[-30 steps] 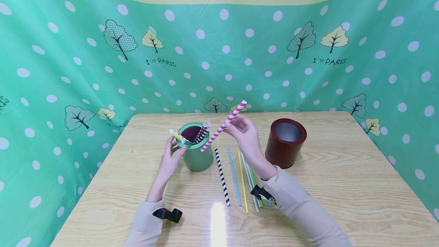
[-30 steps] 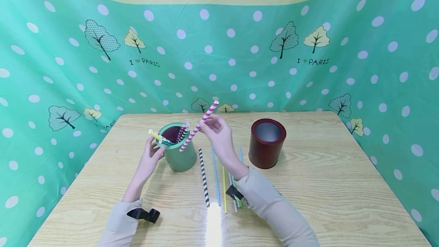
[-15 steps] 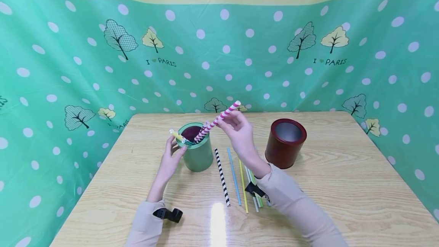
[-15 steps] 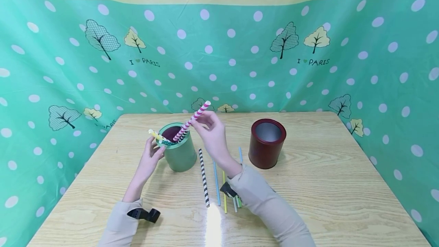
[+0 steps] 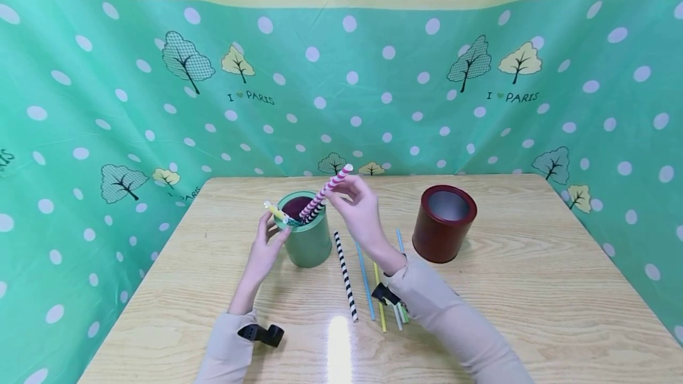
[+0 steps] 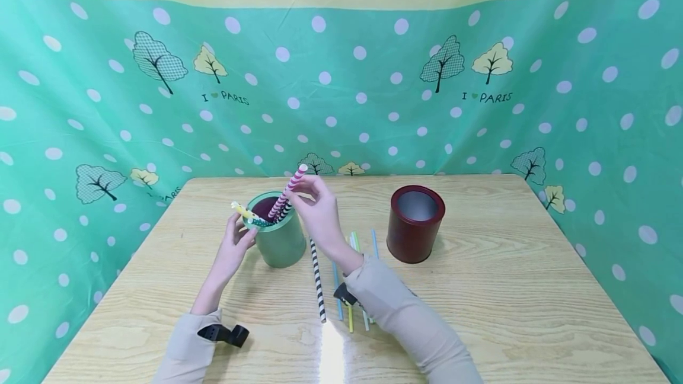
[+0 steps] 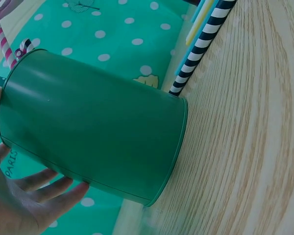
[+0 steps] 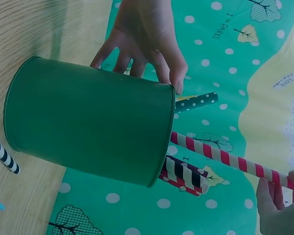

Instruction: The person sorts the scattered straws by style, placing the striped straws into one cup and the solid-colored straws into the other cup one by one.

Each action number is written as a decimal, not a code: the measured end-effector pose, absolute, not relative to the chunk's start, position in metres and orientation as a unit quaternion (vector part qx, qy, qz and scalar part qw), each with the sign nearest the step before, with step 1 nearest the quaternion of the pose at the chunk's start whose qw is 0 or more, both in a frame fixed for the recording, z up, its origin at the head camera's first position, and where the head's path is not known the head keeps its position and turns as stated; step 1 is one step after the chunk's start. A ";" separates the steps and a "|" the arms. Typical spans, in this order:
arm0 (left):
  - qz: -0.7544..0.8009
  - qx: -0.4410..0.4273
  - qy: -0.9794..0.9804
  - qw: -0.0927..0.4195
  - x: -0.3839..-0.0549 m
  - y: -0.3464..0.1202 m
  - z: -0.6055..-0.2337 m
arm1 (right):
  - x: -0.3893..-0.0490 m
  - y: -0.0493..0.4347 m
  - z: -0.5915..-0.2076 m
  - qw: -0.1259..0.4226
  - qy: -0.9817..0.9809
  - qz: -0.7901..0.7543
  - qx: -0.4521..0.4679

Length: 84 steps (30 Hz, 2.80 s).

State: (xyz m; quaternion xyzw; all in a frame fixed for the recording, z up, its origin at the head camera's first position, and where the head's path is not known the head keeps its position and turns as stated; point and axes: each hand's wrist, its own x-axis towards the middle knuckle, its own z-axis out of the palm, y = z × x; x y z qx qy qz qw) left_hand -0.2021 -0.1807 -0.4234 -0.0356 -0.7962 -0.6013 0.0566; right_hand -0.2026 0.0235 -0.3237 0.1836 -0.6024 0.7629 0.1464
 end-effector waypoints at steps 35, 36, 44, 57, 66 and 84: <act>-0.604 -0.028 -0.795 0.051 -0.202 -0.181 -0.421 | -0.212 0.038 -0.351 0.046 -0.704 0.697 0.126; -0.605 -0.027 -0.794 0.049 -0.202 -0.181 -0.420 | -0.212 0.039 -0.352 0.042 -0.711 0.691 0.124; -0.602 -0.029 -0.796 0.057 -0.202 -0.181 -0.422 | -0.216 0.043 -0.367 0.004 -0.746 0.656 0.111; -0.594 -0.036 -0.800 0.072 -0.204 -0.181 -0.427 | -0.222 0.047 -0.391 -0.046 -0.786 0.608 0.101; -0.594 -0.036 -0.801 0.069 -0.203 -0.180 -0.425 | -0.225 0.049 -0.401 -0.076 -0.808 0.571 0.123; -0.593 -0.040 -0.802 0.070 -0.203 -0.181 -0.425 | -0.231 0.051 -0.423 -0.120 -0.842 0.507 0.139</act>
